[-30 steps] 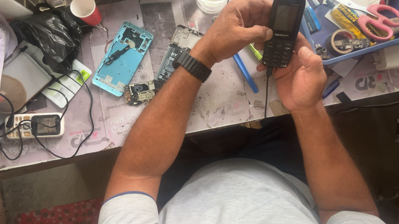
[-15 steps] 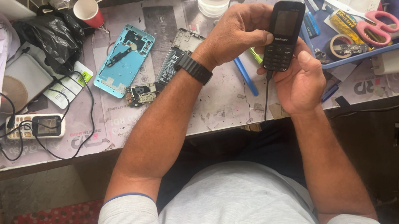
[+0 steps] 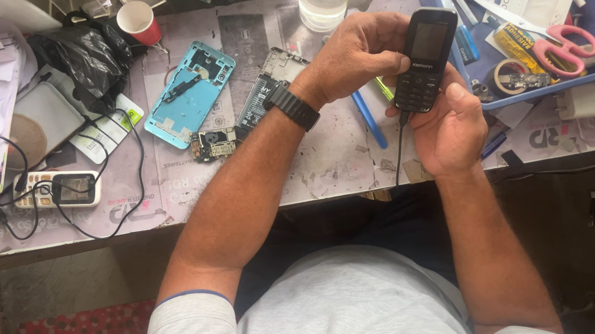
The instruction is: The person connects a charger to a black feature phone, presses buttons to power it on, and observes the display. They then remove the back cover and battery, retrieve a new SIM card from a shelf, and insert it into the phone. The person reassembles the phone and reconnects the charger.
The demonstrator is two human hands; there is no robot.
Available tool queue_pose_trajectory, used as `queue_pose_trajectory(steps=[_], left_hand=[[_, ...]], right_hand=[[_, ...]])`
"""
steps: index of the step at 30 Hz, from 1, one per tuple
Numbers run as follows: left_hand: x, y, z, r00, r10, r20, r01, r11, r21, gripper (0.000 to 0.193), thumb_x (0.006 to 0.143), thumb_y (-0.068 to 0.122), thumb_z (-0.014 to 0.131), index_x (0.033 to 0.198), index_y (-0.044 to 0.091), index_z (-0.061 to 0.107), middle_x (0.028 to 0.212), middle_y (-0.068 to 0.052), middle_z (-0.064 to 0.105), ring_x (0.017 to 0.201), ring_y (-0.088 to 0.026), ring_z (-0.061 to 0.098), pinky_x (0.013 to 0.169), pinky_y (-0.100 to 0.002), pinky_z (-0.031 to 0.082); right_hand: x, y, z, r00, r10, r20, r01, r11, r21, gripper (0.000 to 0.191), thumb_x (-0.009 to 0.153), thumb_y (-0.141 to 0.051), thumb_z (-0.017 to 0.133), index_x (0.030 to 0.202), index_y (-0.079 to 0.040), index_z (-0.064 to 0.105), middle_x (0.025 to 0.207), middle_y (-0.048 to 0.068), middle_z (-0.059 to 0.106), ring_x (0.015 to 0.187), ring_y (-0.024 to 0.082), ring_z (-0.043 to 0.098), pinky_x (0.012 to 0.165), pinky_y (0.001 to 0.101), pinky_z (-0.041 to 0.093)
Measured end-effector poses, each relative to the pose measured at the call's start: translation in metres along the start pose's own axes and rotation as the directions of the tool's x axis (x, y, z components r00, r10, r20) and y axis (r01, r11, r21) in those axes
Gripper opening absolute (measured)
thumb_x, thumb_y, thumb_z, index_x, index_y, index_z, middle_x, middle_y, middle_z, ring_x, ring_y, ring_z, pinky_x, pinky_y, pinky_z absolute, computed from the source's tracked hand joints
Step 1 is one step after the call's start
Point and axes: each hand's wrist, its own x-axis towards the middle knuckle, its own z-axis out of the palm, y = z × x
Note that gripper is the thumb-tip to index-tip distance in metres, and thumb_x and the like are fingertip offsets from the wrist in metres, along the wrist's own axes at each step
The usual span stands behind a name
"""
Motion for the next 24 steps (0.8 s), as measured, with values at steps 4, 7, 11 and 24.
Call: queue_pose_trajectory(steps=[4, 7, 11, 24], left_hand=[[0.000, 0.001, 0.000, 1.000, -0.012, 0.003, 0.012, 1.000, 0.003, 0.037, 0.089, 0.000, 0.069, 0.126, -0.004, 0.065, 0.111, -0.017, 0.076, 0.094, -0.022, 0.079, 0.079, -0.037, 0.072], [0.001, 0.003, 0.000, 1.000, -0.009, 0.005, 0.009, 1.000, -0.004, 0.037, 0.089, 0.000, 0.068, 0.126, -0.004, 0.065, 0.111, -0.017, 0.076, 0.094, -0.022, 0.079, 0.079, -0.037, 0.072], [0.000, 0.004, 0.001, 1.000, -0.012, 0.005, 0.012, 1.000, -0.004, 0.037, 0.088, -0.001, 0.068, 0.125, -0.004, 0.066, 0.110, -0.016, 0.077, 0.093, -0.021, 0.079, 0.078, -0.036, 0.071], [-0.002, -0.001, -0.001, 1.000, 0.003, -0.006, -0.003, 1.000, 0.030, 0.036, 0.089, -0.002, 0.069, 0.125, -0.004, 0.068, 0.104, -0.013, 0.078, 0.079, -0.015, 0.073, 0.068, -0.029, 0.063]], right_hand=[[0.000, -0.002, 0.001, 1.000, 0.016, -0.021, -0.016, 1.000, -0.002, 0.061, 0.101, -0.037, 0.050, 0.147, 0.002, 0.049, 0.133, 0.014, 0.063, 0.126, 0.026, 0.064, 0.099, 0.0428, 0.059], [0.001, -0.003, 0.003, 1.000, 0.013, -0.006, -0.013, 1.000, 0.004, 0.061, 0.100, -0.037, 0.051, 0.147, 0.002, 0.049, 0.134, 0.015, 0.063, 0.127, 0.027, 0.064, 0.098, 0.0426, 0.059], [0.001, -0.004, 0.006, 1.000, 0.008, -0.005, -0.008, 1.000, -0.001, 0.061, 0.100, -0.036, 0.051, 0.147, 0.003, 0.049, 0.134, 0.016, 0.063, 0.127, 0.028, 0.064, 0.099, 0.0425, 0.059], [0.001, -0.005, 0.010, 1.000, 0.002, 0.015, -0.001, 0.998, -0.065, 0.058, 0.099, -0.028, 0.054, 0.147, 0.004, 0.048, 0.130, 0.018, 0.064, 0.120, 0.027, 0.065, 0.093, 0.0396, 0.059]])
